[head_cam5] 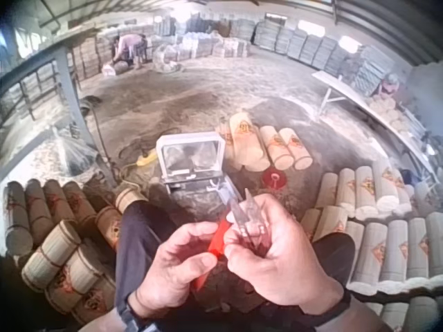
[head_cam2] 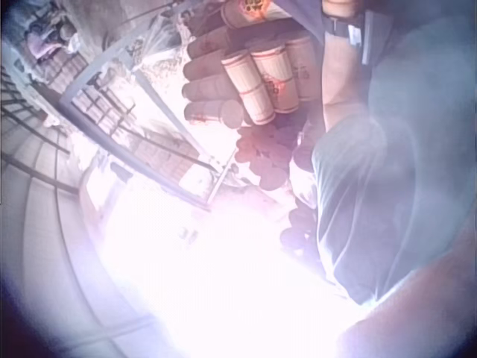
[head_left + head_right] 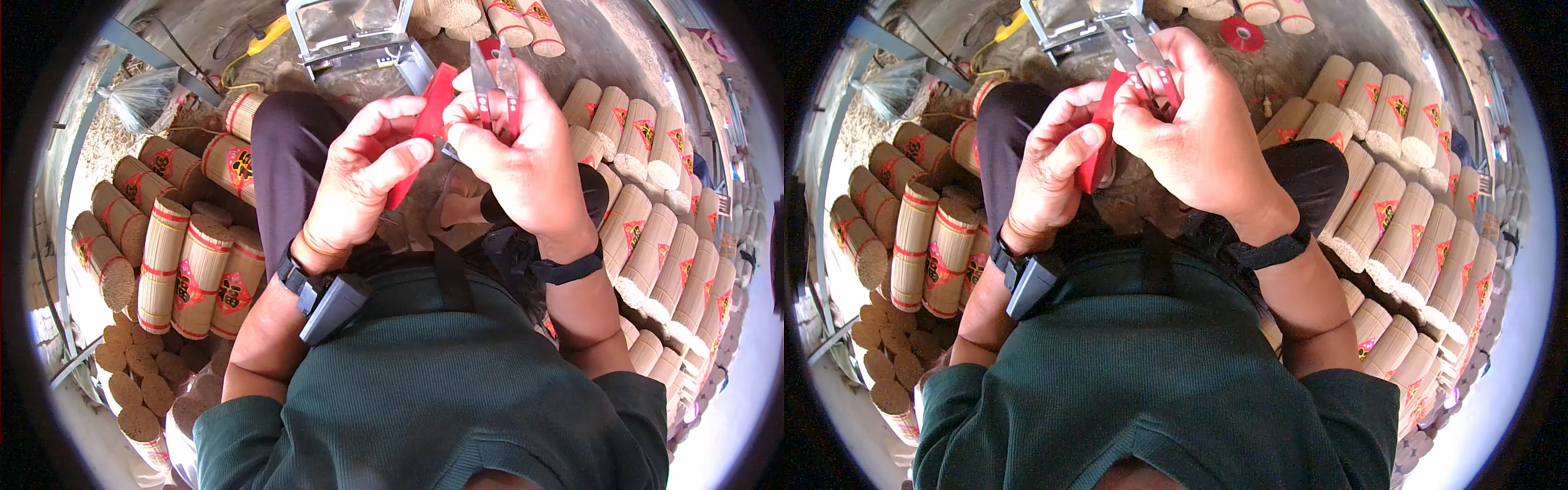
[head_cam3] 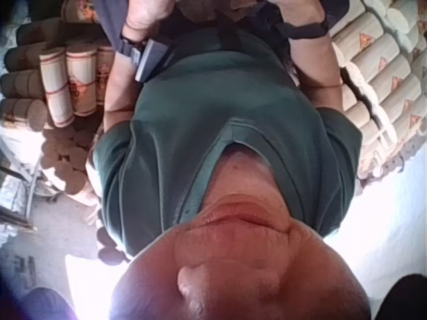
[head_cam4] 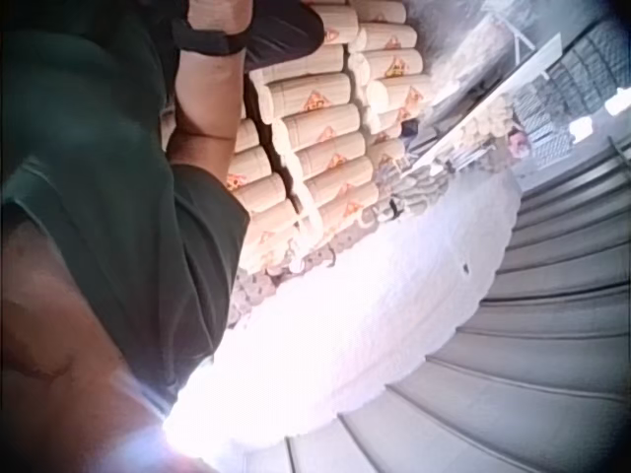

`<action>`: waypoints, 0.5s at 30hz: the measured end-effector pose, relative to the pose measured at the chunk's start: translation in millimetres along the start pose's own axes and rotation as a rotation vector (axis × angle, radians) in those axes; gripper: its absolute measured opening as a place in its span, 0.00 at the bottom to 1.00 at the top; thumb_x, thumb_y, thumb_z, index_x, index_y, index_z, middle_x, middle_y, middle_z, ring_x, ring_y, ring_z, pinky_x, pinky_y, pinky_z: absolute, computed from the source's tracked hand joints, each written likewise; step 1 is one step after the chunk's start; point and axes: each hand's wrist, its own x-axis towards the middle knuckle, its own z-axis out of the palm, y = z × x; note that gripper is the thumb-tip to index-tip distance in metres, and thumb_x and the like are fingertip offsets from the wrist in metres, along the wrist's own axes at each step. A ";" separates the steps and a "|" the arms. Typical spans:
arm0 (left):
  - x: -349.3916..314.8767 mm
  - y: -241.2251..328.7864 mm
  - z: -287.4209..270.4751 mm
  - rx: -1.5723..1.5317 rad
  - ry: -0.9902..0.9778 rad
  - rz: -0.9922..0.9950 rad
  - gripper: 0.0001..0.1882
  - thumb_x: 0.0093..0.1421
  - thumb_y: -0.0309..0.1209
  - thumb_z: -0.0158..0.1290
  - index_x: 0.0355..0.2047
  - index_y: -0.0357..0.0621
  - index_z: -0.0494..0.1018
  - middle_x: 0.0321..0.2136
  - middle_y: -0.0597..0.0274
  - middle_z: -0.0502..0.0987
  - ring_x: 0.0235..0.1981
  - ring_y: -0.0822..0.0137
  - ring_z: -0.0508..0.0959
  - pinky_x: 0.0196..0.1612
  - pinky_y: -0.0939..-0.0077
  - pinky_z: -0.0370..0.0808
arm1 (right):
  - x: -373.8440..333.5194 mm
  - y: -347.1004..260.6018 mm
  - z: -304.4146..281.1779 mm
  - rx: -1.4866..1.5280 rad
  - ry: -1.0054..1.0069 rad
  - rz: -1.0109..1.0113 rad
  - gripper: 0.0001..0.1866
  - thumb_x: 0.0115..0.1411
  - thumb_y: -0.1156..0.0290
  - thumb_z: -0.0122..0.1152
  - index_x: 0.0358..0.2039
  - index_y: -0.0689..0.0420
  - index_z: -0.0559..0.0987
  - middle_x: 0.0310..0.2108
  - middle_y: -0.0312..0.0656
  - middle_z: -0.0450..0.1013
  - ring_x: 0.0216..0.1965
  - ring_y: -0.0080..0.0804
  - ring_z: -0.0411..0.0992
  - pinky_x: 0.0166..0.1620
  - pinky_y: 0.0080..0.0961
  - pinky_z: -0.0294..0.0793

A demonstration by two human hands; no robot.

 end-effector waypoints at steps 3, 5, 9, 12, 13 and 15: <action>-2.3 4.1 3.0 -0.001 0.022 -0.002 0.22 0.58 0.23 0.53 0.54 0.42 0.67 0.42 0.63 0.75 0.42 0.75 0.72 0.49 0.78 0.69 | 0.4 -2.1 -1.9 0.032 -0.004 0.058 0.16 0.53 0.80 0.59 0.43 0.63 0.68 0.28 0.31 0.70 0.31 0.12 0.68 0.35 0.12 0.70; -1.9 2.5 3.6 0.053 0.003 0.048 0.24 0.59 0.23 0.52 0.57 0.43 0.64 0.41 0.64 0.74 0.41 0.75 0.72 0.49 0.79 0.69 | 0.2 -1.0 -2.0 0.185 -0.007 0.088 0.16 0.53 0.79 0.60 0.42 0.62 0.68 0.30 0.33 0.71 0.32 0.14 0.69 0.34 0.13 0.71; 0.1 1.8 5.6 0.109 -0.050 0.091 0.28 0.61 0.25 0.50 0.62 0.45 0.58 0.41 0.65 0.74 0.40 0.76 0.71 0.48 0.80 0.68 | -0.9 0.3 -2.6 0.094 -0.008 0.068 0.15 0.53 0.78 0.60 0.41 0.62 0.69 0.30 0.33 0.71 0.31 0.15 0.70 0.33 0.14 0.72; -0.4 -0.1 4.3 0.157 -0.087 0.111 0.27 0.63 0.27 0.50 0.62 0.45 0.58 0.41 0.65 0.73 0.41 0.76 0.71 0.48 0.80 0.67 | -1.2 -1.9 -1.8 0.089 0.013 0.083 0.14 0.53 0.78 0.60 0.39 0.61 0.69 0.30 0.33 0.71 0.31 0.15 0.69 0.33 0.14 0.72; -1.5 -1.8 3.5 0.158 -0.087 0.111 0.27 0.63 0.27 0.50 0.62 0.45 0.58 0.41 0.65 0.73 0.41 0.76 0.71 0.48 0.80 0.67 | -1.3 -2.6 -2.1 0.093 0.018 0.096 0.14 0.52 0.77 0.61 0.39 0.61 0.69 0.30 0.33 0.71 0.31 0.15 0.69 0.33 0.13 0.71; -4.2 -5.3 1.8 0.184 -0.084 0.110 0.25 0.64 0.30 0.49 0.61 0.44 0.59 0.43 0.66 0.73 0.42 0.77 0.70 0.48 0.81 0.67 | -1.3 -2.1 -2.7 0.098 0.025 0.109 0.14 0.52 0.77 0.61 0.38 0.61 0.69 0.30 0.34 0.71 0.31 0.15 0.70 0.33 0.13 0.71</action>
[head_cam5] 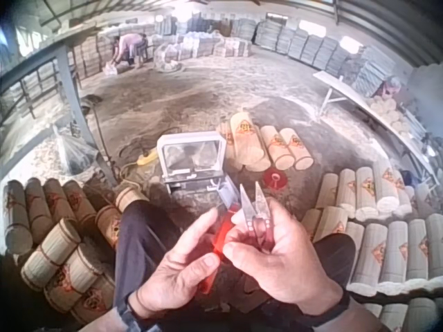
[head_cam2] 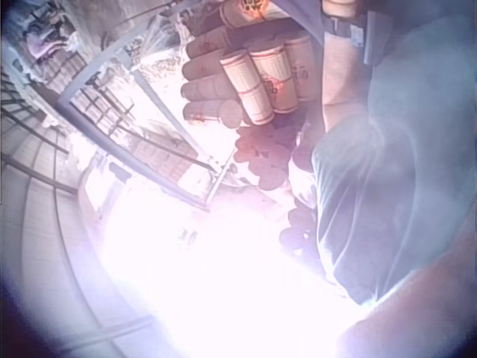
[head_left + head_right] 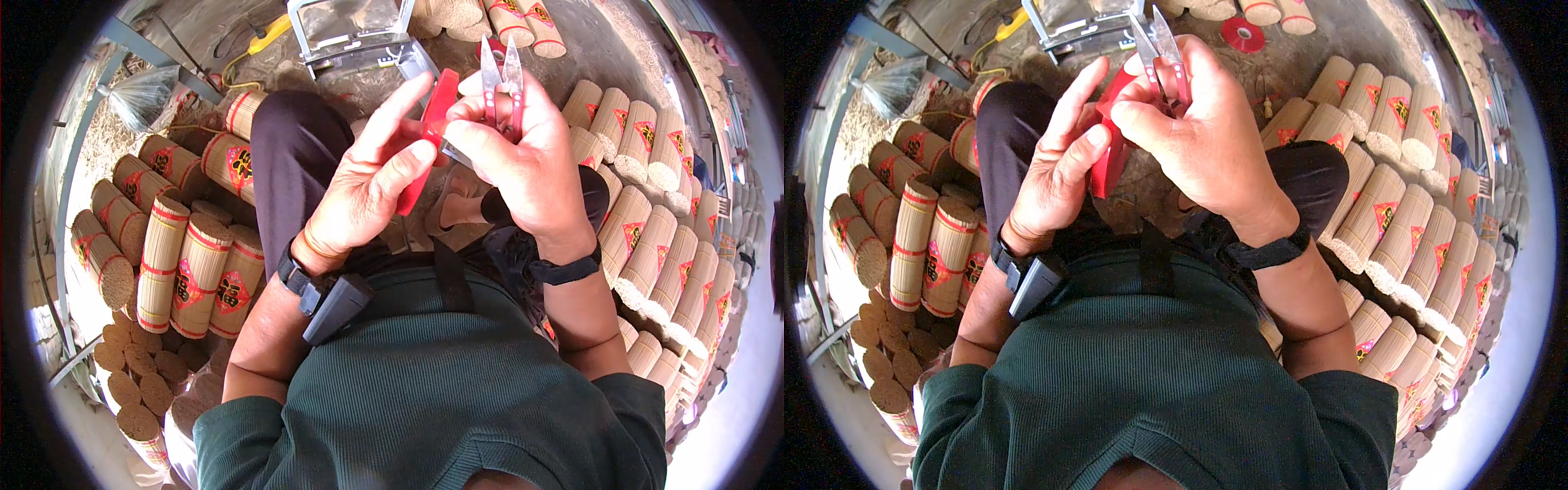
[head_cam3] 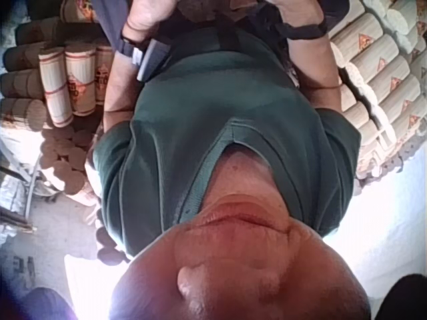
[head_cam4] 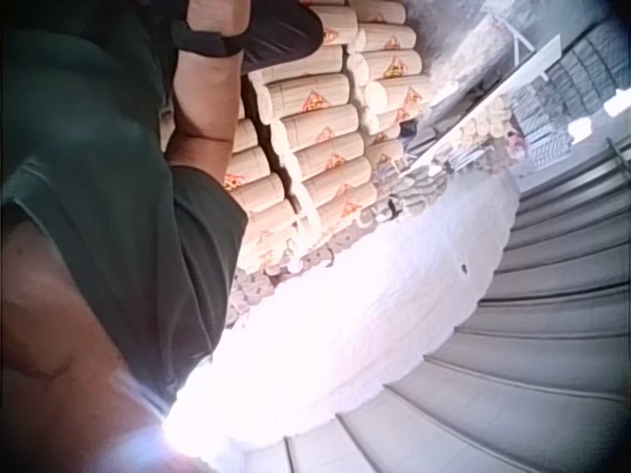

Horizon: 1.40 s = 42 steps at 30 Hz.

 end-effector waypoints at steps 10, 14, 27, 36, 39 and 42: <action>2.6 -5.9 -6.6 0.081 -0.108 0.021 0.22 0.65 0.30 0.47 0.59 0.42 0.62 0.52 0.63 0.70 0.53 0.73 0.66 0.57 0.80 0.60 | 3.1 3.1 -3.5 -0.154 0.048 -0.127 0.13 0.52 0.77 0.61 0.37 0.63 0.69 0.27 0.34 0.72 0.30 0.16 0.70 0.34 0.17 0.72; 1.1 -2.5 -9.2 0.087 -0.103 -0.100 0.22 0.65 0.32 0.45 0.59 0.42 0.61 0.51 0.62 0.71 0.47 0.71 0.72 0.52 0.76 0.68 | 5.3 2.7 -8.0 -0.235 0.059 -0.138 0.12 0.52 0.77 0.60 0.36 0.63 0.69 0.27 0.35 0.72 0.29 0.17 0.70 0.34 0.17 0.71; 2.6 -3.1 -9.0 0.027 -0.078 -0.243 0.21 0.66 0.37 0.43 0.58 0.46 0.64 0.38 0.66 0.74 0.32 0.76 0.73 0.36 0.83 0.69 | 13.5 19.0 -14.9 -0.249 0.017 -0.116 0.12 0.56 0.80 0.59 0.40 0.63 0.68 0.29 0.34 0.72 0.32 0.16 0.70 0.39 0.16 0.69; 2.3 -7.9 -9.1 -0.196 -0.046 -0.305 0.24 0.65 0.41 0.44 0.59 0.44 0.61 0.42 0.62 0.74 0.34 0.73 0.75 0.41 0.80 0.72 | 11.1 25.1 -8.9 -0.208 0.016 -0.132 0.11 0.55 0.77 0.60 0.36 0.63 0.68 0.26 0.37 0.74 0.28 0.16 0.71 0.32 0.18 0.72; 1.8 -4.0 -6.9 -0.215 -0.071 -0.339 0.26 0.64 0.42 0.46 0.59 0.43 0.61 0.43 0.61 0.74 0.35 0.72 0.76 0.42 0.79 0.72 | 10.0 30.0 -8.5 -0.249 0.017 -0.131 0.11 0.55 0.77 0.59 0.37 0.63 0.68 0.26 0.36 0.74 0.28 0.16 0.71 0.31 0.18 0.72; 1.7 -4.9 -6.8 -0.121 -0.091 -0.357 0.29 0.63 0.45 0.49 0.59 0.42 0.61 0.44 0.59 0.74 0.35 0.71 0.76 0.43 0.78 0.72 | 8.1 28.7 -5.6 -0.190 0.026 -0.141 0.11 0.55 0.77 0.59 0.38 0.63 0.69 0.26 0.36 0.74 0.29 0.16 0.71 0.32 0.17 0.72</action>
